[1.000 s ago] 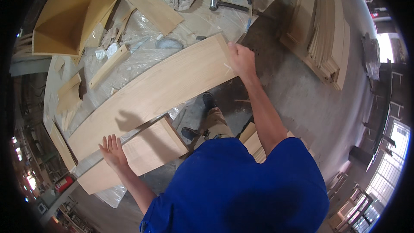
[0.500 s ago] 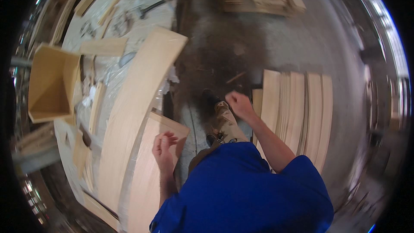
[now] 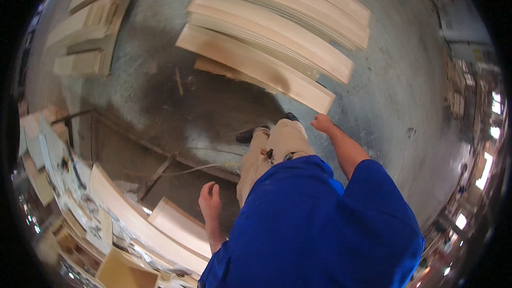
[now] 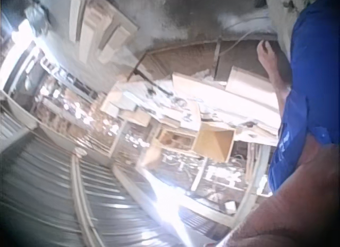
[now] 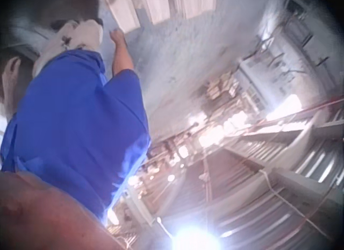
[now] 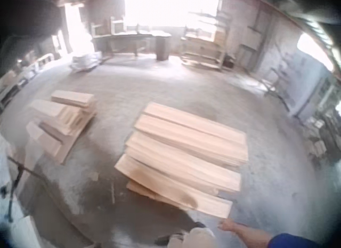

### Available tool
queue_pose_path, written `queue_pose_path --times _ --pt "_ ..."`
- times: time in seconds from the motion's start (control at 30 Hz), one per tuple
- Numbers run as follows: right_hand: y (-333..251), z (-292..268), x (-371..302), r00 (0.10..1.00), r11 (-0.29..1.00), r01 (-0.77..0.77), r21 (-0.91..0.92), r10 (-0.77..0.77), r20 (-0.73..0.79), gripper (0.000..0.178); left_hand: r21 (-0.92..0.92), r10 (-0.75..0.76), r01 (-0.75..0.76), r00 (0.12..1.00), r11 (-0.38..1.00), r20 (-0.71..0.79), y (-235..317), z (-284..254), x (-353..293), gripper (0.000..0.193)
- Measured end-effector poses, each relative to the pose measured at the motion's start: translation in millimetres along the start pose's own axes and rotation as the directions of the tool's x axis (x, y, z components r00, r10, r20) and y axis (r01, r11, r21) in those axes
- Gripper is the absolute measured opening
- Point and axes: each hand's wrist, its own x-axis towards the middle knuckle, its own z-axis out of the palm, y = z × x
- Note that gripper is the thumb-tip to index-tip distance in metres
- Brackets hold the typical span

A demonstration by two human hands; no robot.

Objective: The person picks up and places several wooden planks on a workbench, then uses a sanding block to smooth the edges of a small wooden piece. The person handles the wood by hand and uses a sanding block for finishing.

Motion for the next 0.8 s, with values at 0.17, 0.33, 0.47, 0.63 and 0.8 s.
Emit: queue_pose_path --times 0.17,0.33,0.47,0.63,0.8 --pt "175.0 -6.8 74.0 0.98 0.985 -0.172 0.025 0.168 0.109 0.038 -0.081 -0.121 0.139 0.973 0.987 0.195 29.1 171.6 42.6 0.03" --pt "345.8 15.7 230.3 0.946 0.942 -0.308 0.137 0.287 0.152 0.052 0.248 -0.07 -0.049 0.89 0.968 0.45 35.5 375.1 69.8 0.051" --pt "470.8 73.7 391.8 0.919 0.88 -0.386 0.276 0.391 0.038 0.079 0.38 -0.199 -0.025 0.82 0.925 0.537 36.4 548.5 84.6 0.062" --pt "519.5 115.8 545.1 0.845 0.638 -0.436 0.635 0.534 0.044 0.097 0.454 -0.212 -0.04 0.845 0.89 0.49 61.5 664.5 104.8 0.061" --pt "576.9 147.0 606.5 0.921 0.186 -0.133 0.973 0.386 0.052 0.085 0.349 -0.096 -0.064 0.902 0.935 0.421 54.1 718.1 165.2 0.051"
